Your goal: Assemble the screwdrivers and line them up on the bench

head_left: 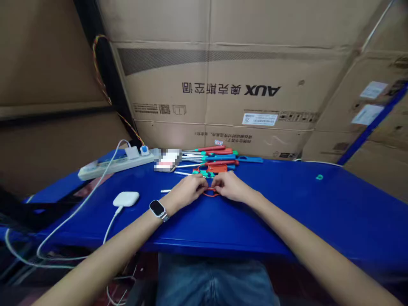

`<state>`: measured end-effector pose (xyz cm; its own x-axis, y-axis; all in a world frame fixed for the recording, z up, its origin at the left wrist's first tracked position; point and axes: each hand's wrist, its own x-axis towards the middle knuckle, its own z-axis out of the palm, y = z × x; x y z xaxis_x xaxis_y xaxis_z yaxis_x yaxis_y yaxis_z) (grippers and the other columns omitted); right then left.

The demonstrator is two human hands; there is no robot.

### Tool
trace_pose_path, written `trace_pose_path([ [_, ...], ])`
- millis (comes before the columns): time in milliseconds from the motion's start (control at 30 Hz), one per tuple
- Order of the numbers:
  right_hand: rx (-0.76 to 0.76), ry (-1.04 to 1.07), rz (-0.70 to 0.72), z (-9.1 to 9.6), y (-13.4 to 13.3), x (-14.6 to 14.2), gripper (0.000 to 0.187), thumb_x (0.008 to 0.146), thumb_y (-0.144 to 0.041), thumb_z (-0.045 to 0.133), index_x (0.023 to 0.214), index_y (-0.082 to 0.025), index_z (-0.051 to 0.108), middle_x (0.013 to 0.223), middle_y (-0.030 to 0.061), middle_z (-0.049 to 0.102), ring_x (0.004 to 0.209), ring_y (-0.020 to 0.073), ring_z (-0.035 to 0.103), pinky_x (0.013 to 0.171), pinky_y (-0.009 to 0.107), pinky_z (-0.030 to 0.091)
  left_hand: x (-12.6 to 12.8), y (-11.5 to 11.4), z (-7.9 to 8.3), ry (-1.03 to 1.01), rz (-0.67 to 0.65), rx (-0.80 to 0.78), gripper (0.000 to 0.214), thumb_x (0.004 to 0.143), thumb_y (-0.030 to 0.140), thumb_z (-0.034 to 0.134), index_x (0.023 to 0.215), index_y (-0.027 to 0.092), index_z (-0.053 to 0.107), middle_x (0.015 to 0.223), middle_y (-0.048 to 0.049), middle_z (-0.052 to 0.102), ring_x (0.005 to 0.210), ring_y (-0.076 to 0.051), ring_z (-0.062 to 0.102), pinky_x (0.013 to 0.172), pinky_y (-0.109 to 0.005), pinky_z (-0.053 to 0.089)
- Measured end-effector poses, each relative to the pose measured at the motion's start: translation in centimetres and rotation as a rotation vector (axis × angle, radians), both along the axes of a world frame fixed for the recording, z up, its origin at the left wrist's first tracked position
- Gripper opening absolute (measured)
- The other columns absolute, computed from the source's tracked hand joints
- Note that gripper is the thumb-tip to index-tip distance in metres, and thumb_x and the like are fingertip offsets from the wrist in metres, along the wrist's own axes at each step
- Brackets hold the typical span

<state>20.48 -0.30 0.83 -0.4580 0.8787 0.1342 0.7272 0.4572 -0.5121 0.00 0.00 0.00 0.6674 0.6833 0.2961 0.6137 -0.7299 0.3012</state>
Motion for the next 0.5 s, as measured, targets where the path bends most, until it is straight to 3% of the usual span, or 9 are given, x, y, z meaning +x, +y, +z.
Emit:
trace_pose_path([
  [300, -0.011, -0.019, -0.043, 0.54, -0.10, -0.26, 0.023, 0.075, 0.000, 0.055, 0.084, -0.011, 0.072, 0.072, 0.0043, 0.071, 0.061, 0.0116, 0.060, 0.058, 0.019, 0.042, 0.08, -0.01, 0.35, 0.161, -0.029, 0.123, 0.018, 0.095, 0.015, 0.048, 0.089, 0.017, 0.064, 0.094, -0.0053, 0.063, 0.083, -0.019, 0.062, 0.073, -0.027, 0.045],
  [500, -0.016, -0.006, -0.041, 0.53, -0.15, -0.33, 0.023, 0.074, 0.001, 0.055, 0.082, -0.012, 0.072, 0.070, 0.0033, 0.070, 0.060, 0.0113, 0.060, 0.058, 0.019, 0.042, 0.19, -0.14, 0.51, 0.103, 0.009, 0.060, 0.012, 0.094, 0.016, 0.051, 0.094, 0.017, 0.063, 0.094, -0.0056, 0.065, 0.083, -0.019, 0.063, 0.076, -0.028, 0.047],
])
